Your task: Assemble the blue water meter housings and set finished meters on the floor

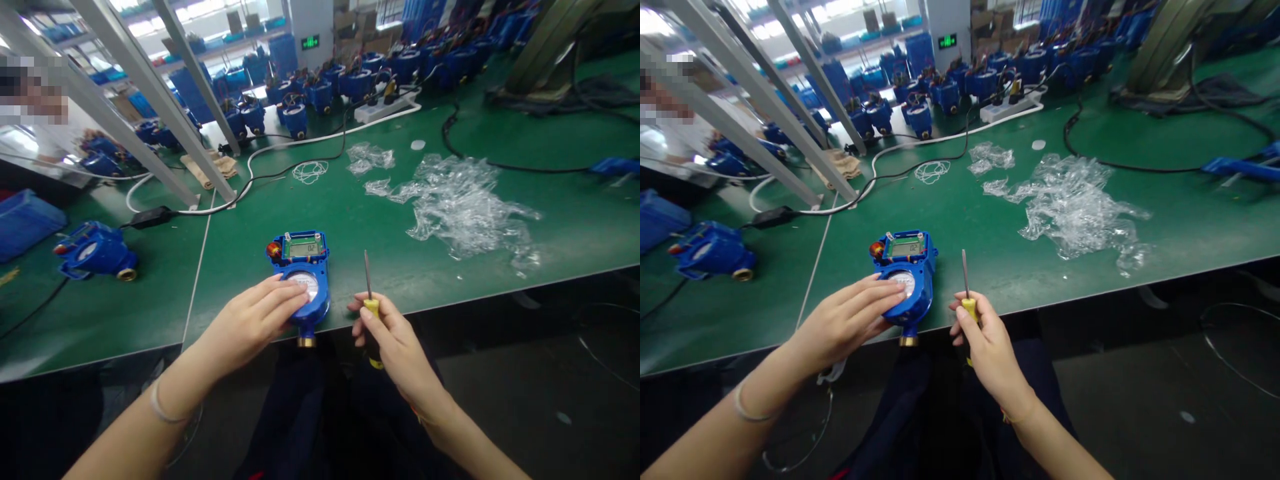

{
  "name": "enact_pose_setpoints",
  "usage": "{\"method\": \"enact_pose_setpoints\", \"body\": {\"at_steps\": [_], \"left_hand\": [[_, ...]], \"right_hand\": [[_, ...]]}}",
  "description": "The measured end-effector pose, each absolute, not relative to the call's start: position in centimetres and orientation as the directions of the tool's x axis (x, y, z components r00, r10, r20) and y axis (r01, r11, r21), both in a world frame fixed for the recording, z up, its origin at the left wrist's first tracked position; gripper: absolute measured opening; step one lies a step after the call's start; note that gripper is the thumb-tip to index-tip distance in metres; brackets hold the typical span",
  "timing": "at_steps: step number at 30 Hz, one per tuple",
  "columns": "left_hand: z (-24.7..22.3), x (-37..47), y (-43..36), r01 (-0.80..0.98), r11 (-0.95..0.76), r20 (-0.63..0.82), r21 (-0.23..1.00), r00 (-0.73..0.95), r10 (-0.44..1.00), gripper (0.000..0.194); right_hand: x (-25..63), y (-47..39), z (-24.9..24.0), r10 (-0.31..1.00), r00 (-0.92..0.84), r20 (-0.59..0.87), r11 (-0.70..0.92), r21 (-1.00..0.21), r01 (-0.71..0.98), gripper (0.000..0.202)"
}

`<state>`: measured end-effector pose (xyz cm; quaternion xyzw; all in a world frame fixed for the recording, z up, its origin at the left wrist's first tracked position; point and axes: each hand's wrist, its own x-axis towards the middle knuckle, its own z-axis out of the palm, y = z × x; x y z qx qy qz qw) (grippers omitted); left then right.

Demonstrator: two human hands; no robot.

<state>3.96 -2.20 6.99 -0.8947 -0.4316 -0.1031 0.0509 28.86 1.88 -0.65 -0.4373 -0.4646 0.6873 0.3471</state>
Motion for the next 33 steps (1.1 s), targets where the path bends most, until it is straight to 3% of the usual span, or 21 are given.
{"method": "enact_pose_setpoints", "body": {"at_steps": [5, 11, 23, 29, 33], "left_hand": [[11.1, 3.3, 0.4, 0.840, -0.521, 0.012, 0.151, 0.525, 0.851, 0.033], [13.9, 4.0, 3.5, 0.901, -0.404, -0.223, 0.156, 0.431, 0.874, 0.030], [14.2, 5.2, 4.7, 0.912, -0.385, -0.287, 0.143, 0.410, 0.866, 0.026], [13.9, 6.3, 4.8, 0.944, -0.329, -0.286, 0.039, 0.325, 0.901, 0.037], [13.4, 7.2, 4.7, 0.974, -0.224, -0.229, 0.032, 0.225, 0.947, 0.042]], "right_hand": [[30.1, 0.0, -1.1, 0.835, -0.481, -0.267, -0.275, -0.960, 0.055, 0.042], [30.9, -2.4, -1.9, 0.796, -0.569, -0.206, -0.124, -0.976, 0.180, 0.039], [30.1, -2.9, -1.7, 0.844, -0.536, 0.020, 0.173, -0.956, 0.236, 0.029], [30.4, -3.2, -1.0, 0.778, -0.576, 0.251, 0.531, -0.752, 0.391, 0.034], [30.5, -3.1, -0.5, 0.756, -0.552, 0.351, 0.642, -0.561, 0.522, 0.034]]}}
